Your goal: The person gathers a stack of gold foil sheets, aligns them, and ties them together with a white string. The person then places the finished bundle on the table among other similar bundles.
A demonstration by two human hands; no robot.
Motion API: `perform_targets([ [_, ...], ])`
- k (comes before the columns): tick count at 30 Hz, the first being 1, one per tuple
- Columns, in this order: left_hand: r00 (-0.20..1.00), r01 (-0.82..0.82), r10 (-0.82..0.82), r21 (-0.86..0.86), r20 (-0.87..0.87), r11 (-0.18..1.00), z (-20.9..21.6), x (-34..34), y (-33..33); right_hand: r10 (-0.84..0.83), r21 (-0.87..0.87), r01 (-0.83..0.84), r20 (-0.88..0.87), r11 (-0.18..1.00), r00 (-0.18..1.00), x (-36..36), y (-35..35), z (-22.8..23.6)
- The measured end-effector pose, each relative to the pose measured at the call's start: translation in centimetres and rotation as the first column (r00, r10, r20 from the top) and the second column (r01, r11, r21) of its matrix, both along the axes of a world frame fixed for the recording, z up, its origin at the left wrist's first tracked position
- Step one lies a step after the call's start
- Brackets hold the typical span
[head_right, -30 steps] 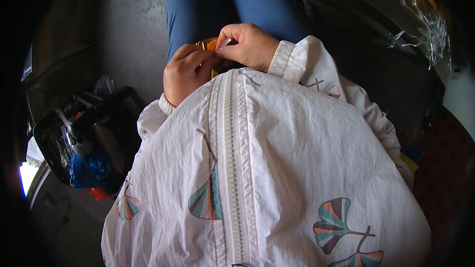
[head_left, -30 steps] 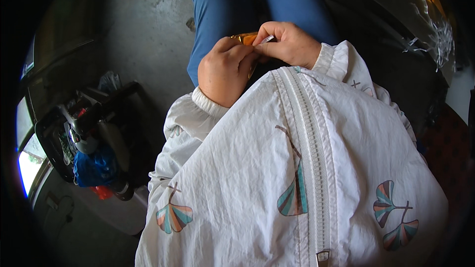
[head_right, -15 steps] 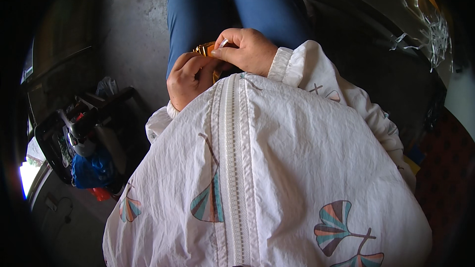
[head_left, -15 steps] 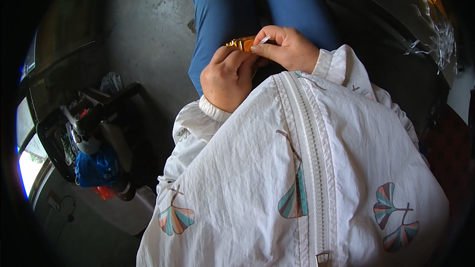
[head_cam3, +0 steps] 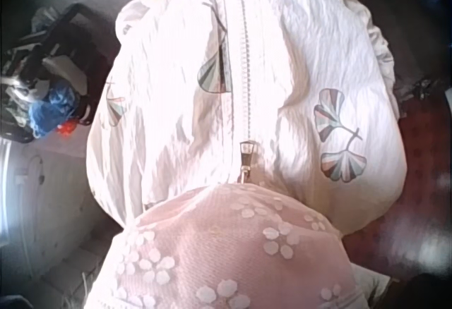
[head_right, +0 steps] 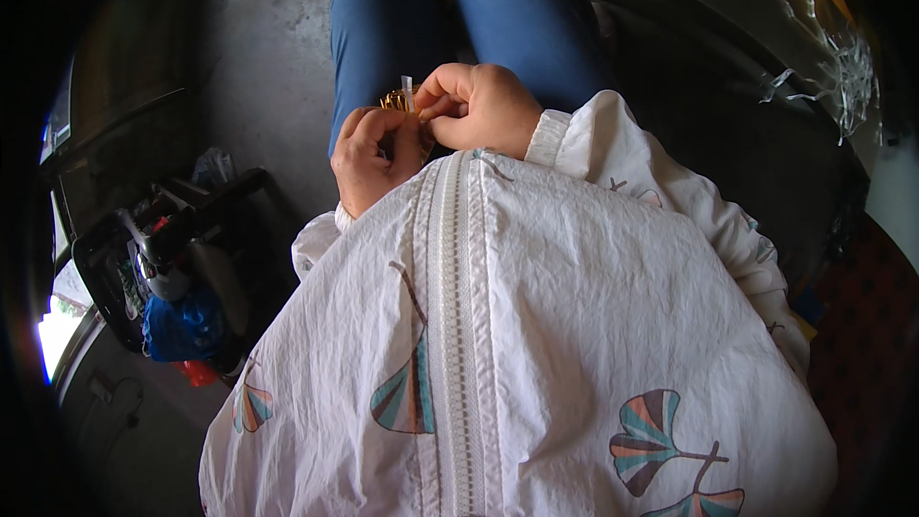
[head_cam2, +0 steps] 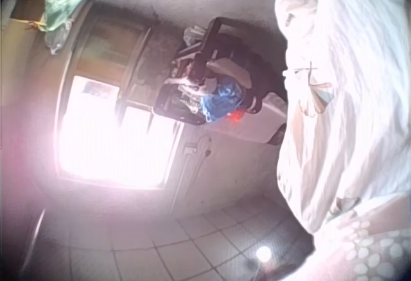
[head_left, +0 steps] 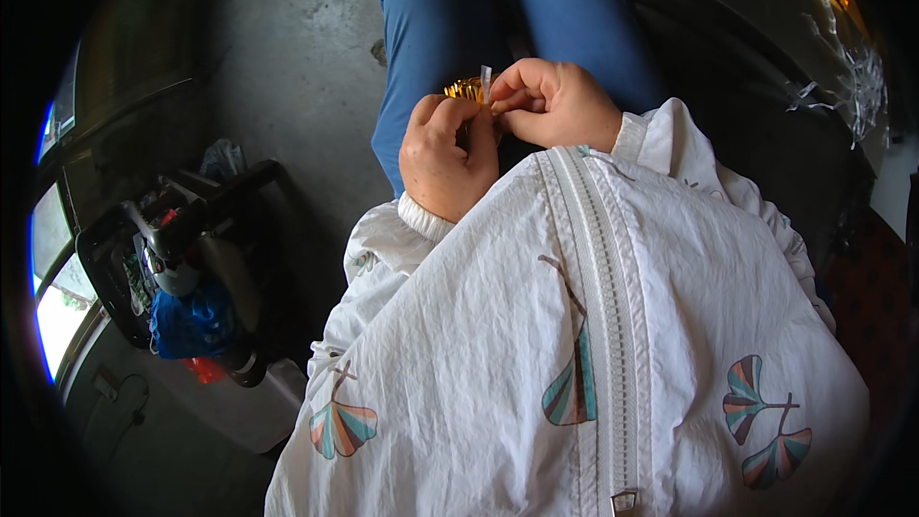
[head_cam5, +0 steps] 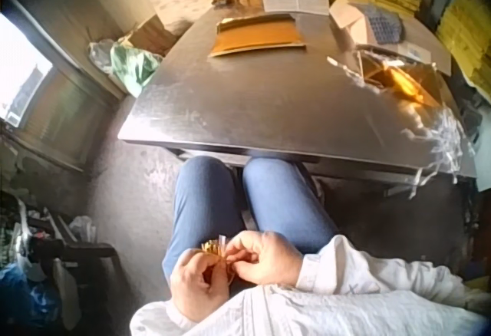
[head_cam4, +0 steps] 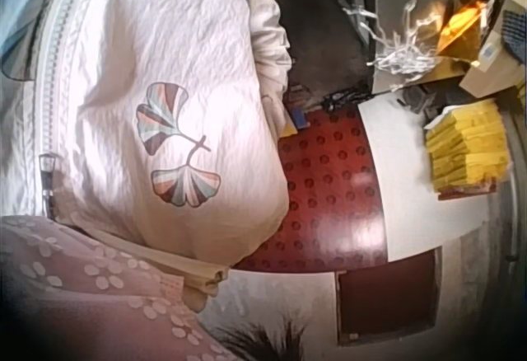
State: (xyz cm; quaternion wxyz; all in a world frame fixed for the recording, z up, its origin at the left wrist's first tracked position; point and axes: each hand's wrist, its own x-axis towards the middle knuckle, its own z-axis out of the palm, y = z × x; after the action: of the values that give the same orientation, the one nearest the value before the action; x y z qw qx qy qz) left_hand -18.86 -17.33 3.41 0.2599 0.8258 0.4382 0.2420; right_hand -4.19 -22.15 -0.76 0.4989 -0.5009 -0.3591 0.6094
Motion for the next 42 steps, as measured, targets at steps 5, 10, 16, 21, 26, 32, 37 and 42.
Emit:
perform_targets([
  [5,0.998,-0.045,0.042,-0.069,-0.044,0.997,0.5,0.1,-0.1,-0.046,0.152,0.022,0.158,0.988,0.986,-0.1,-0.3,0.2],
  [10,0.994,-0.078,0.062,-0.185,-0.092,0.980,1.1,0.2,0.5,-0.083,0.232,0.041,0.176,0.972,0.981,-0.2,-0.5,-0.3],
  [16,0.975,-0.170,0.087,-0.439,-0.204,0.882,1.9,0.0,1.3,-0.162,0.329,0.077,0.240,0.941,0.957,-0.2,-0.5,-0.4],
  [21,0.972,-0.119,0.036,-0.351,-0.233,0.929,2.4,0.2,1.3,-0.149,0.376,0.014,0.334,0.926,0.931,-0.1,-0.4,-0.6],
  [26,0.971,-0.110,0.032,-0.322,-0.238,0.940,2.6,0.4,1.1,-0.338,0.618,-0.032,0.473,0.786,0.814,-0.4,0.0,-1.1],
  [32,0.977,-0.120,0.051,-0.334,-0.209,0.935,2.4,0.4,1.0,-0.364,0.673,-0.118,0.529,0.730,0.766,-0.6,0.0,-1.5],
  [37,0.977,-0.087,0.019,-0.317,-0.210,0.944,2.4,0.2,1.2,-0.373,0.709,-0.142,0.517,0.690,0.770,-0.3,0.1,-1.9],
  [42,0.982,-0.031,-0.024,-0.283,-0.188,0.959,1.9,-0.3,1.3,-0.324,0.662,-0.128,0.514,0.738,0.794,-0.1,0.2,-2.0],
])
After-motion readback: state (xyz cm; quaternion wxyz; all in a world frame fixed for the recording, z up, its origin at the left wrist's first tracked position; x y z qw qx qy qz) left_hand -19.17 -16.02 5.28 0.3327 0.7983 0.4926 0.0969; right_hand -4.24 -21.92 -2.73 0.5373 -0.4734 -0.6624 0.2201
